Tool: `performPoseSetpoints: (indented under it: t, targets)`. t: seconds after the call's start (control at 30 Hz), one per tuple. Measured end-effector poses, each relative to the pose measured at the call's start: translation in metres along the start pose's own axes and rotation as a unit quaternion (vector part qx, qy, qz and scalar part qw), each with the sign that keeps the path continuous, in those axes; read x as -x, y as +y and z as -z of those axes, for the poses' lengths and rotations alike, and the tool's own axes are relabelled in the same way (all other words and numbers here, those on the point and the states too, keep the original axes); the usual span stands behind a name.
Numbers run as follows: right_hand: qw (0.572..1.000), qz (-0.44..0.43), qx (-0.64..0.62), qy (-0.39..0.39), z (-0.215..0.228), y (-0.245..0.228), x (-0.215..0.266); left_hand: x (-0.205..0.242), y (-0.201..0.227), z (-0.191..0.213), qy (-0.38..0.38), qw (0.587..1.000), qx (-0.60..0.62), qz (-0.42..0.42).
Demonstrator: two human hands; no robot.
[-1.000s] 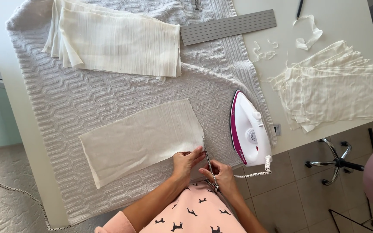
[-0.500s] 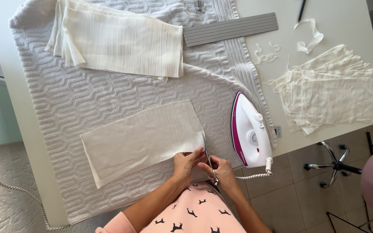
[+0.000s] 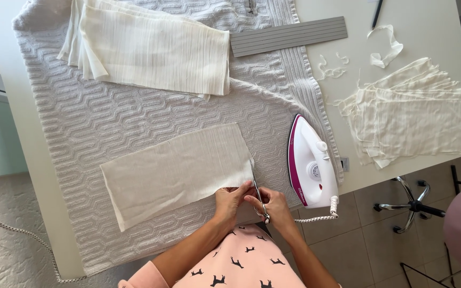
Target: Ironing and trimming strips of white fabric on a workstation.
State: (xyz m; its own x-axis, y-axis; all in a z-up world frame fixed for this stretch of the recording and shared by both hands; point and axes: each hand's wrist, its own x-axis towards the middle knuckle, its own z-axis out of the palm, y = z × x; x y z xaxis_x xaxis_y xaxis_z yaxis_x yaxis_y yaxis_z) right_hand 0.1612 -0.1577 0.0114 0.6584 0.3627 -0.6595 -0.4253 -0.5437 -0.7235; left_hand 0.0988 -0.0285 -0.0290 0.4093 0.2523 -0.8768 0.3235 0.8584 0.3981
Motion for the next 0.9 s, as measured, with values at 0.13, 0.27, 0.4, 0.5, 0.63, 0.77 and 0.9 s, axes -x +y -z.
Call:
performPoseSetpoints:
  t: [0.13, 0.27, 0.4, 0.5, 0.63, 0.77, 0.9]
  targets:
    - [1.0, 0.013, 0.009, -0.001, 0.002, 0.014, -0.009, 0.007, 0.007, -0.004, 0.0, 1.0, -0.023, -0.011]
    - [1.0, 0.009, 0.009, 0.007, 0.0, 0.009, -0.005, 0.01, 0.01, -0.004, 0.0, 0.999, -0.052, -0.005]
    - [1.0, 0.012, -0.002, 0.007, 0.001, 0.008, -0.006, 0.007, 0.009, -0.002, -0.009, 0.998, -0.055, 0.0]
    - [1.0, 0.015, -0.006, 0.002, 0.002, 0.008, -0.009, 0.001, 0.001, 0.006, -0.012, 0.999, -0.047, 0.008]
    - [0.999, 0.029, 0.02, 0.004, 0.002, 0.0, -0.017, -0.012, -0.012, 0.013, -0.059, 0.998, -0.027, -0.001]
    - [1.0, 0.023, 0.007, 0.006, 0.0, -0.012, -0.016, -0.023, -0.022, 0.024, -0.09, 0.995, -0.037, 0.001]
    - [1.0, 0.028, 0.012, 0.009, -0.001, -0.011, -0.015, -0.025, -0.025, 0.03, -0.115, 0.992, -0.047, -0.002]
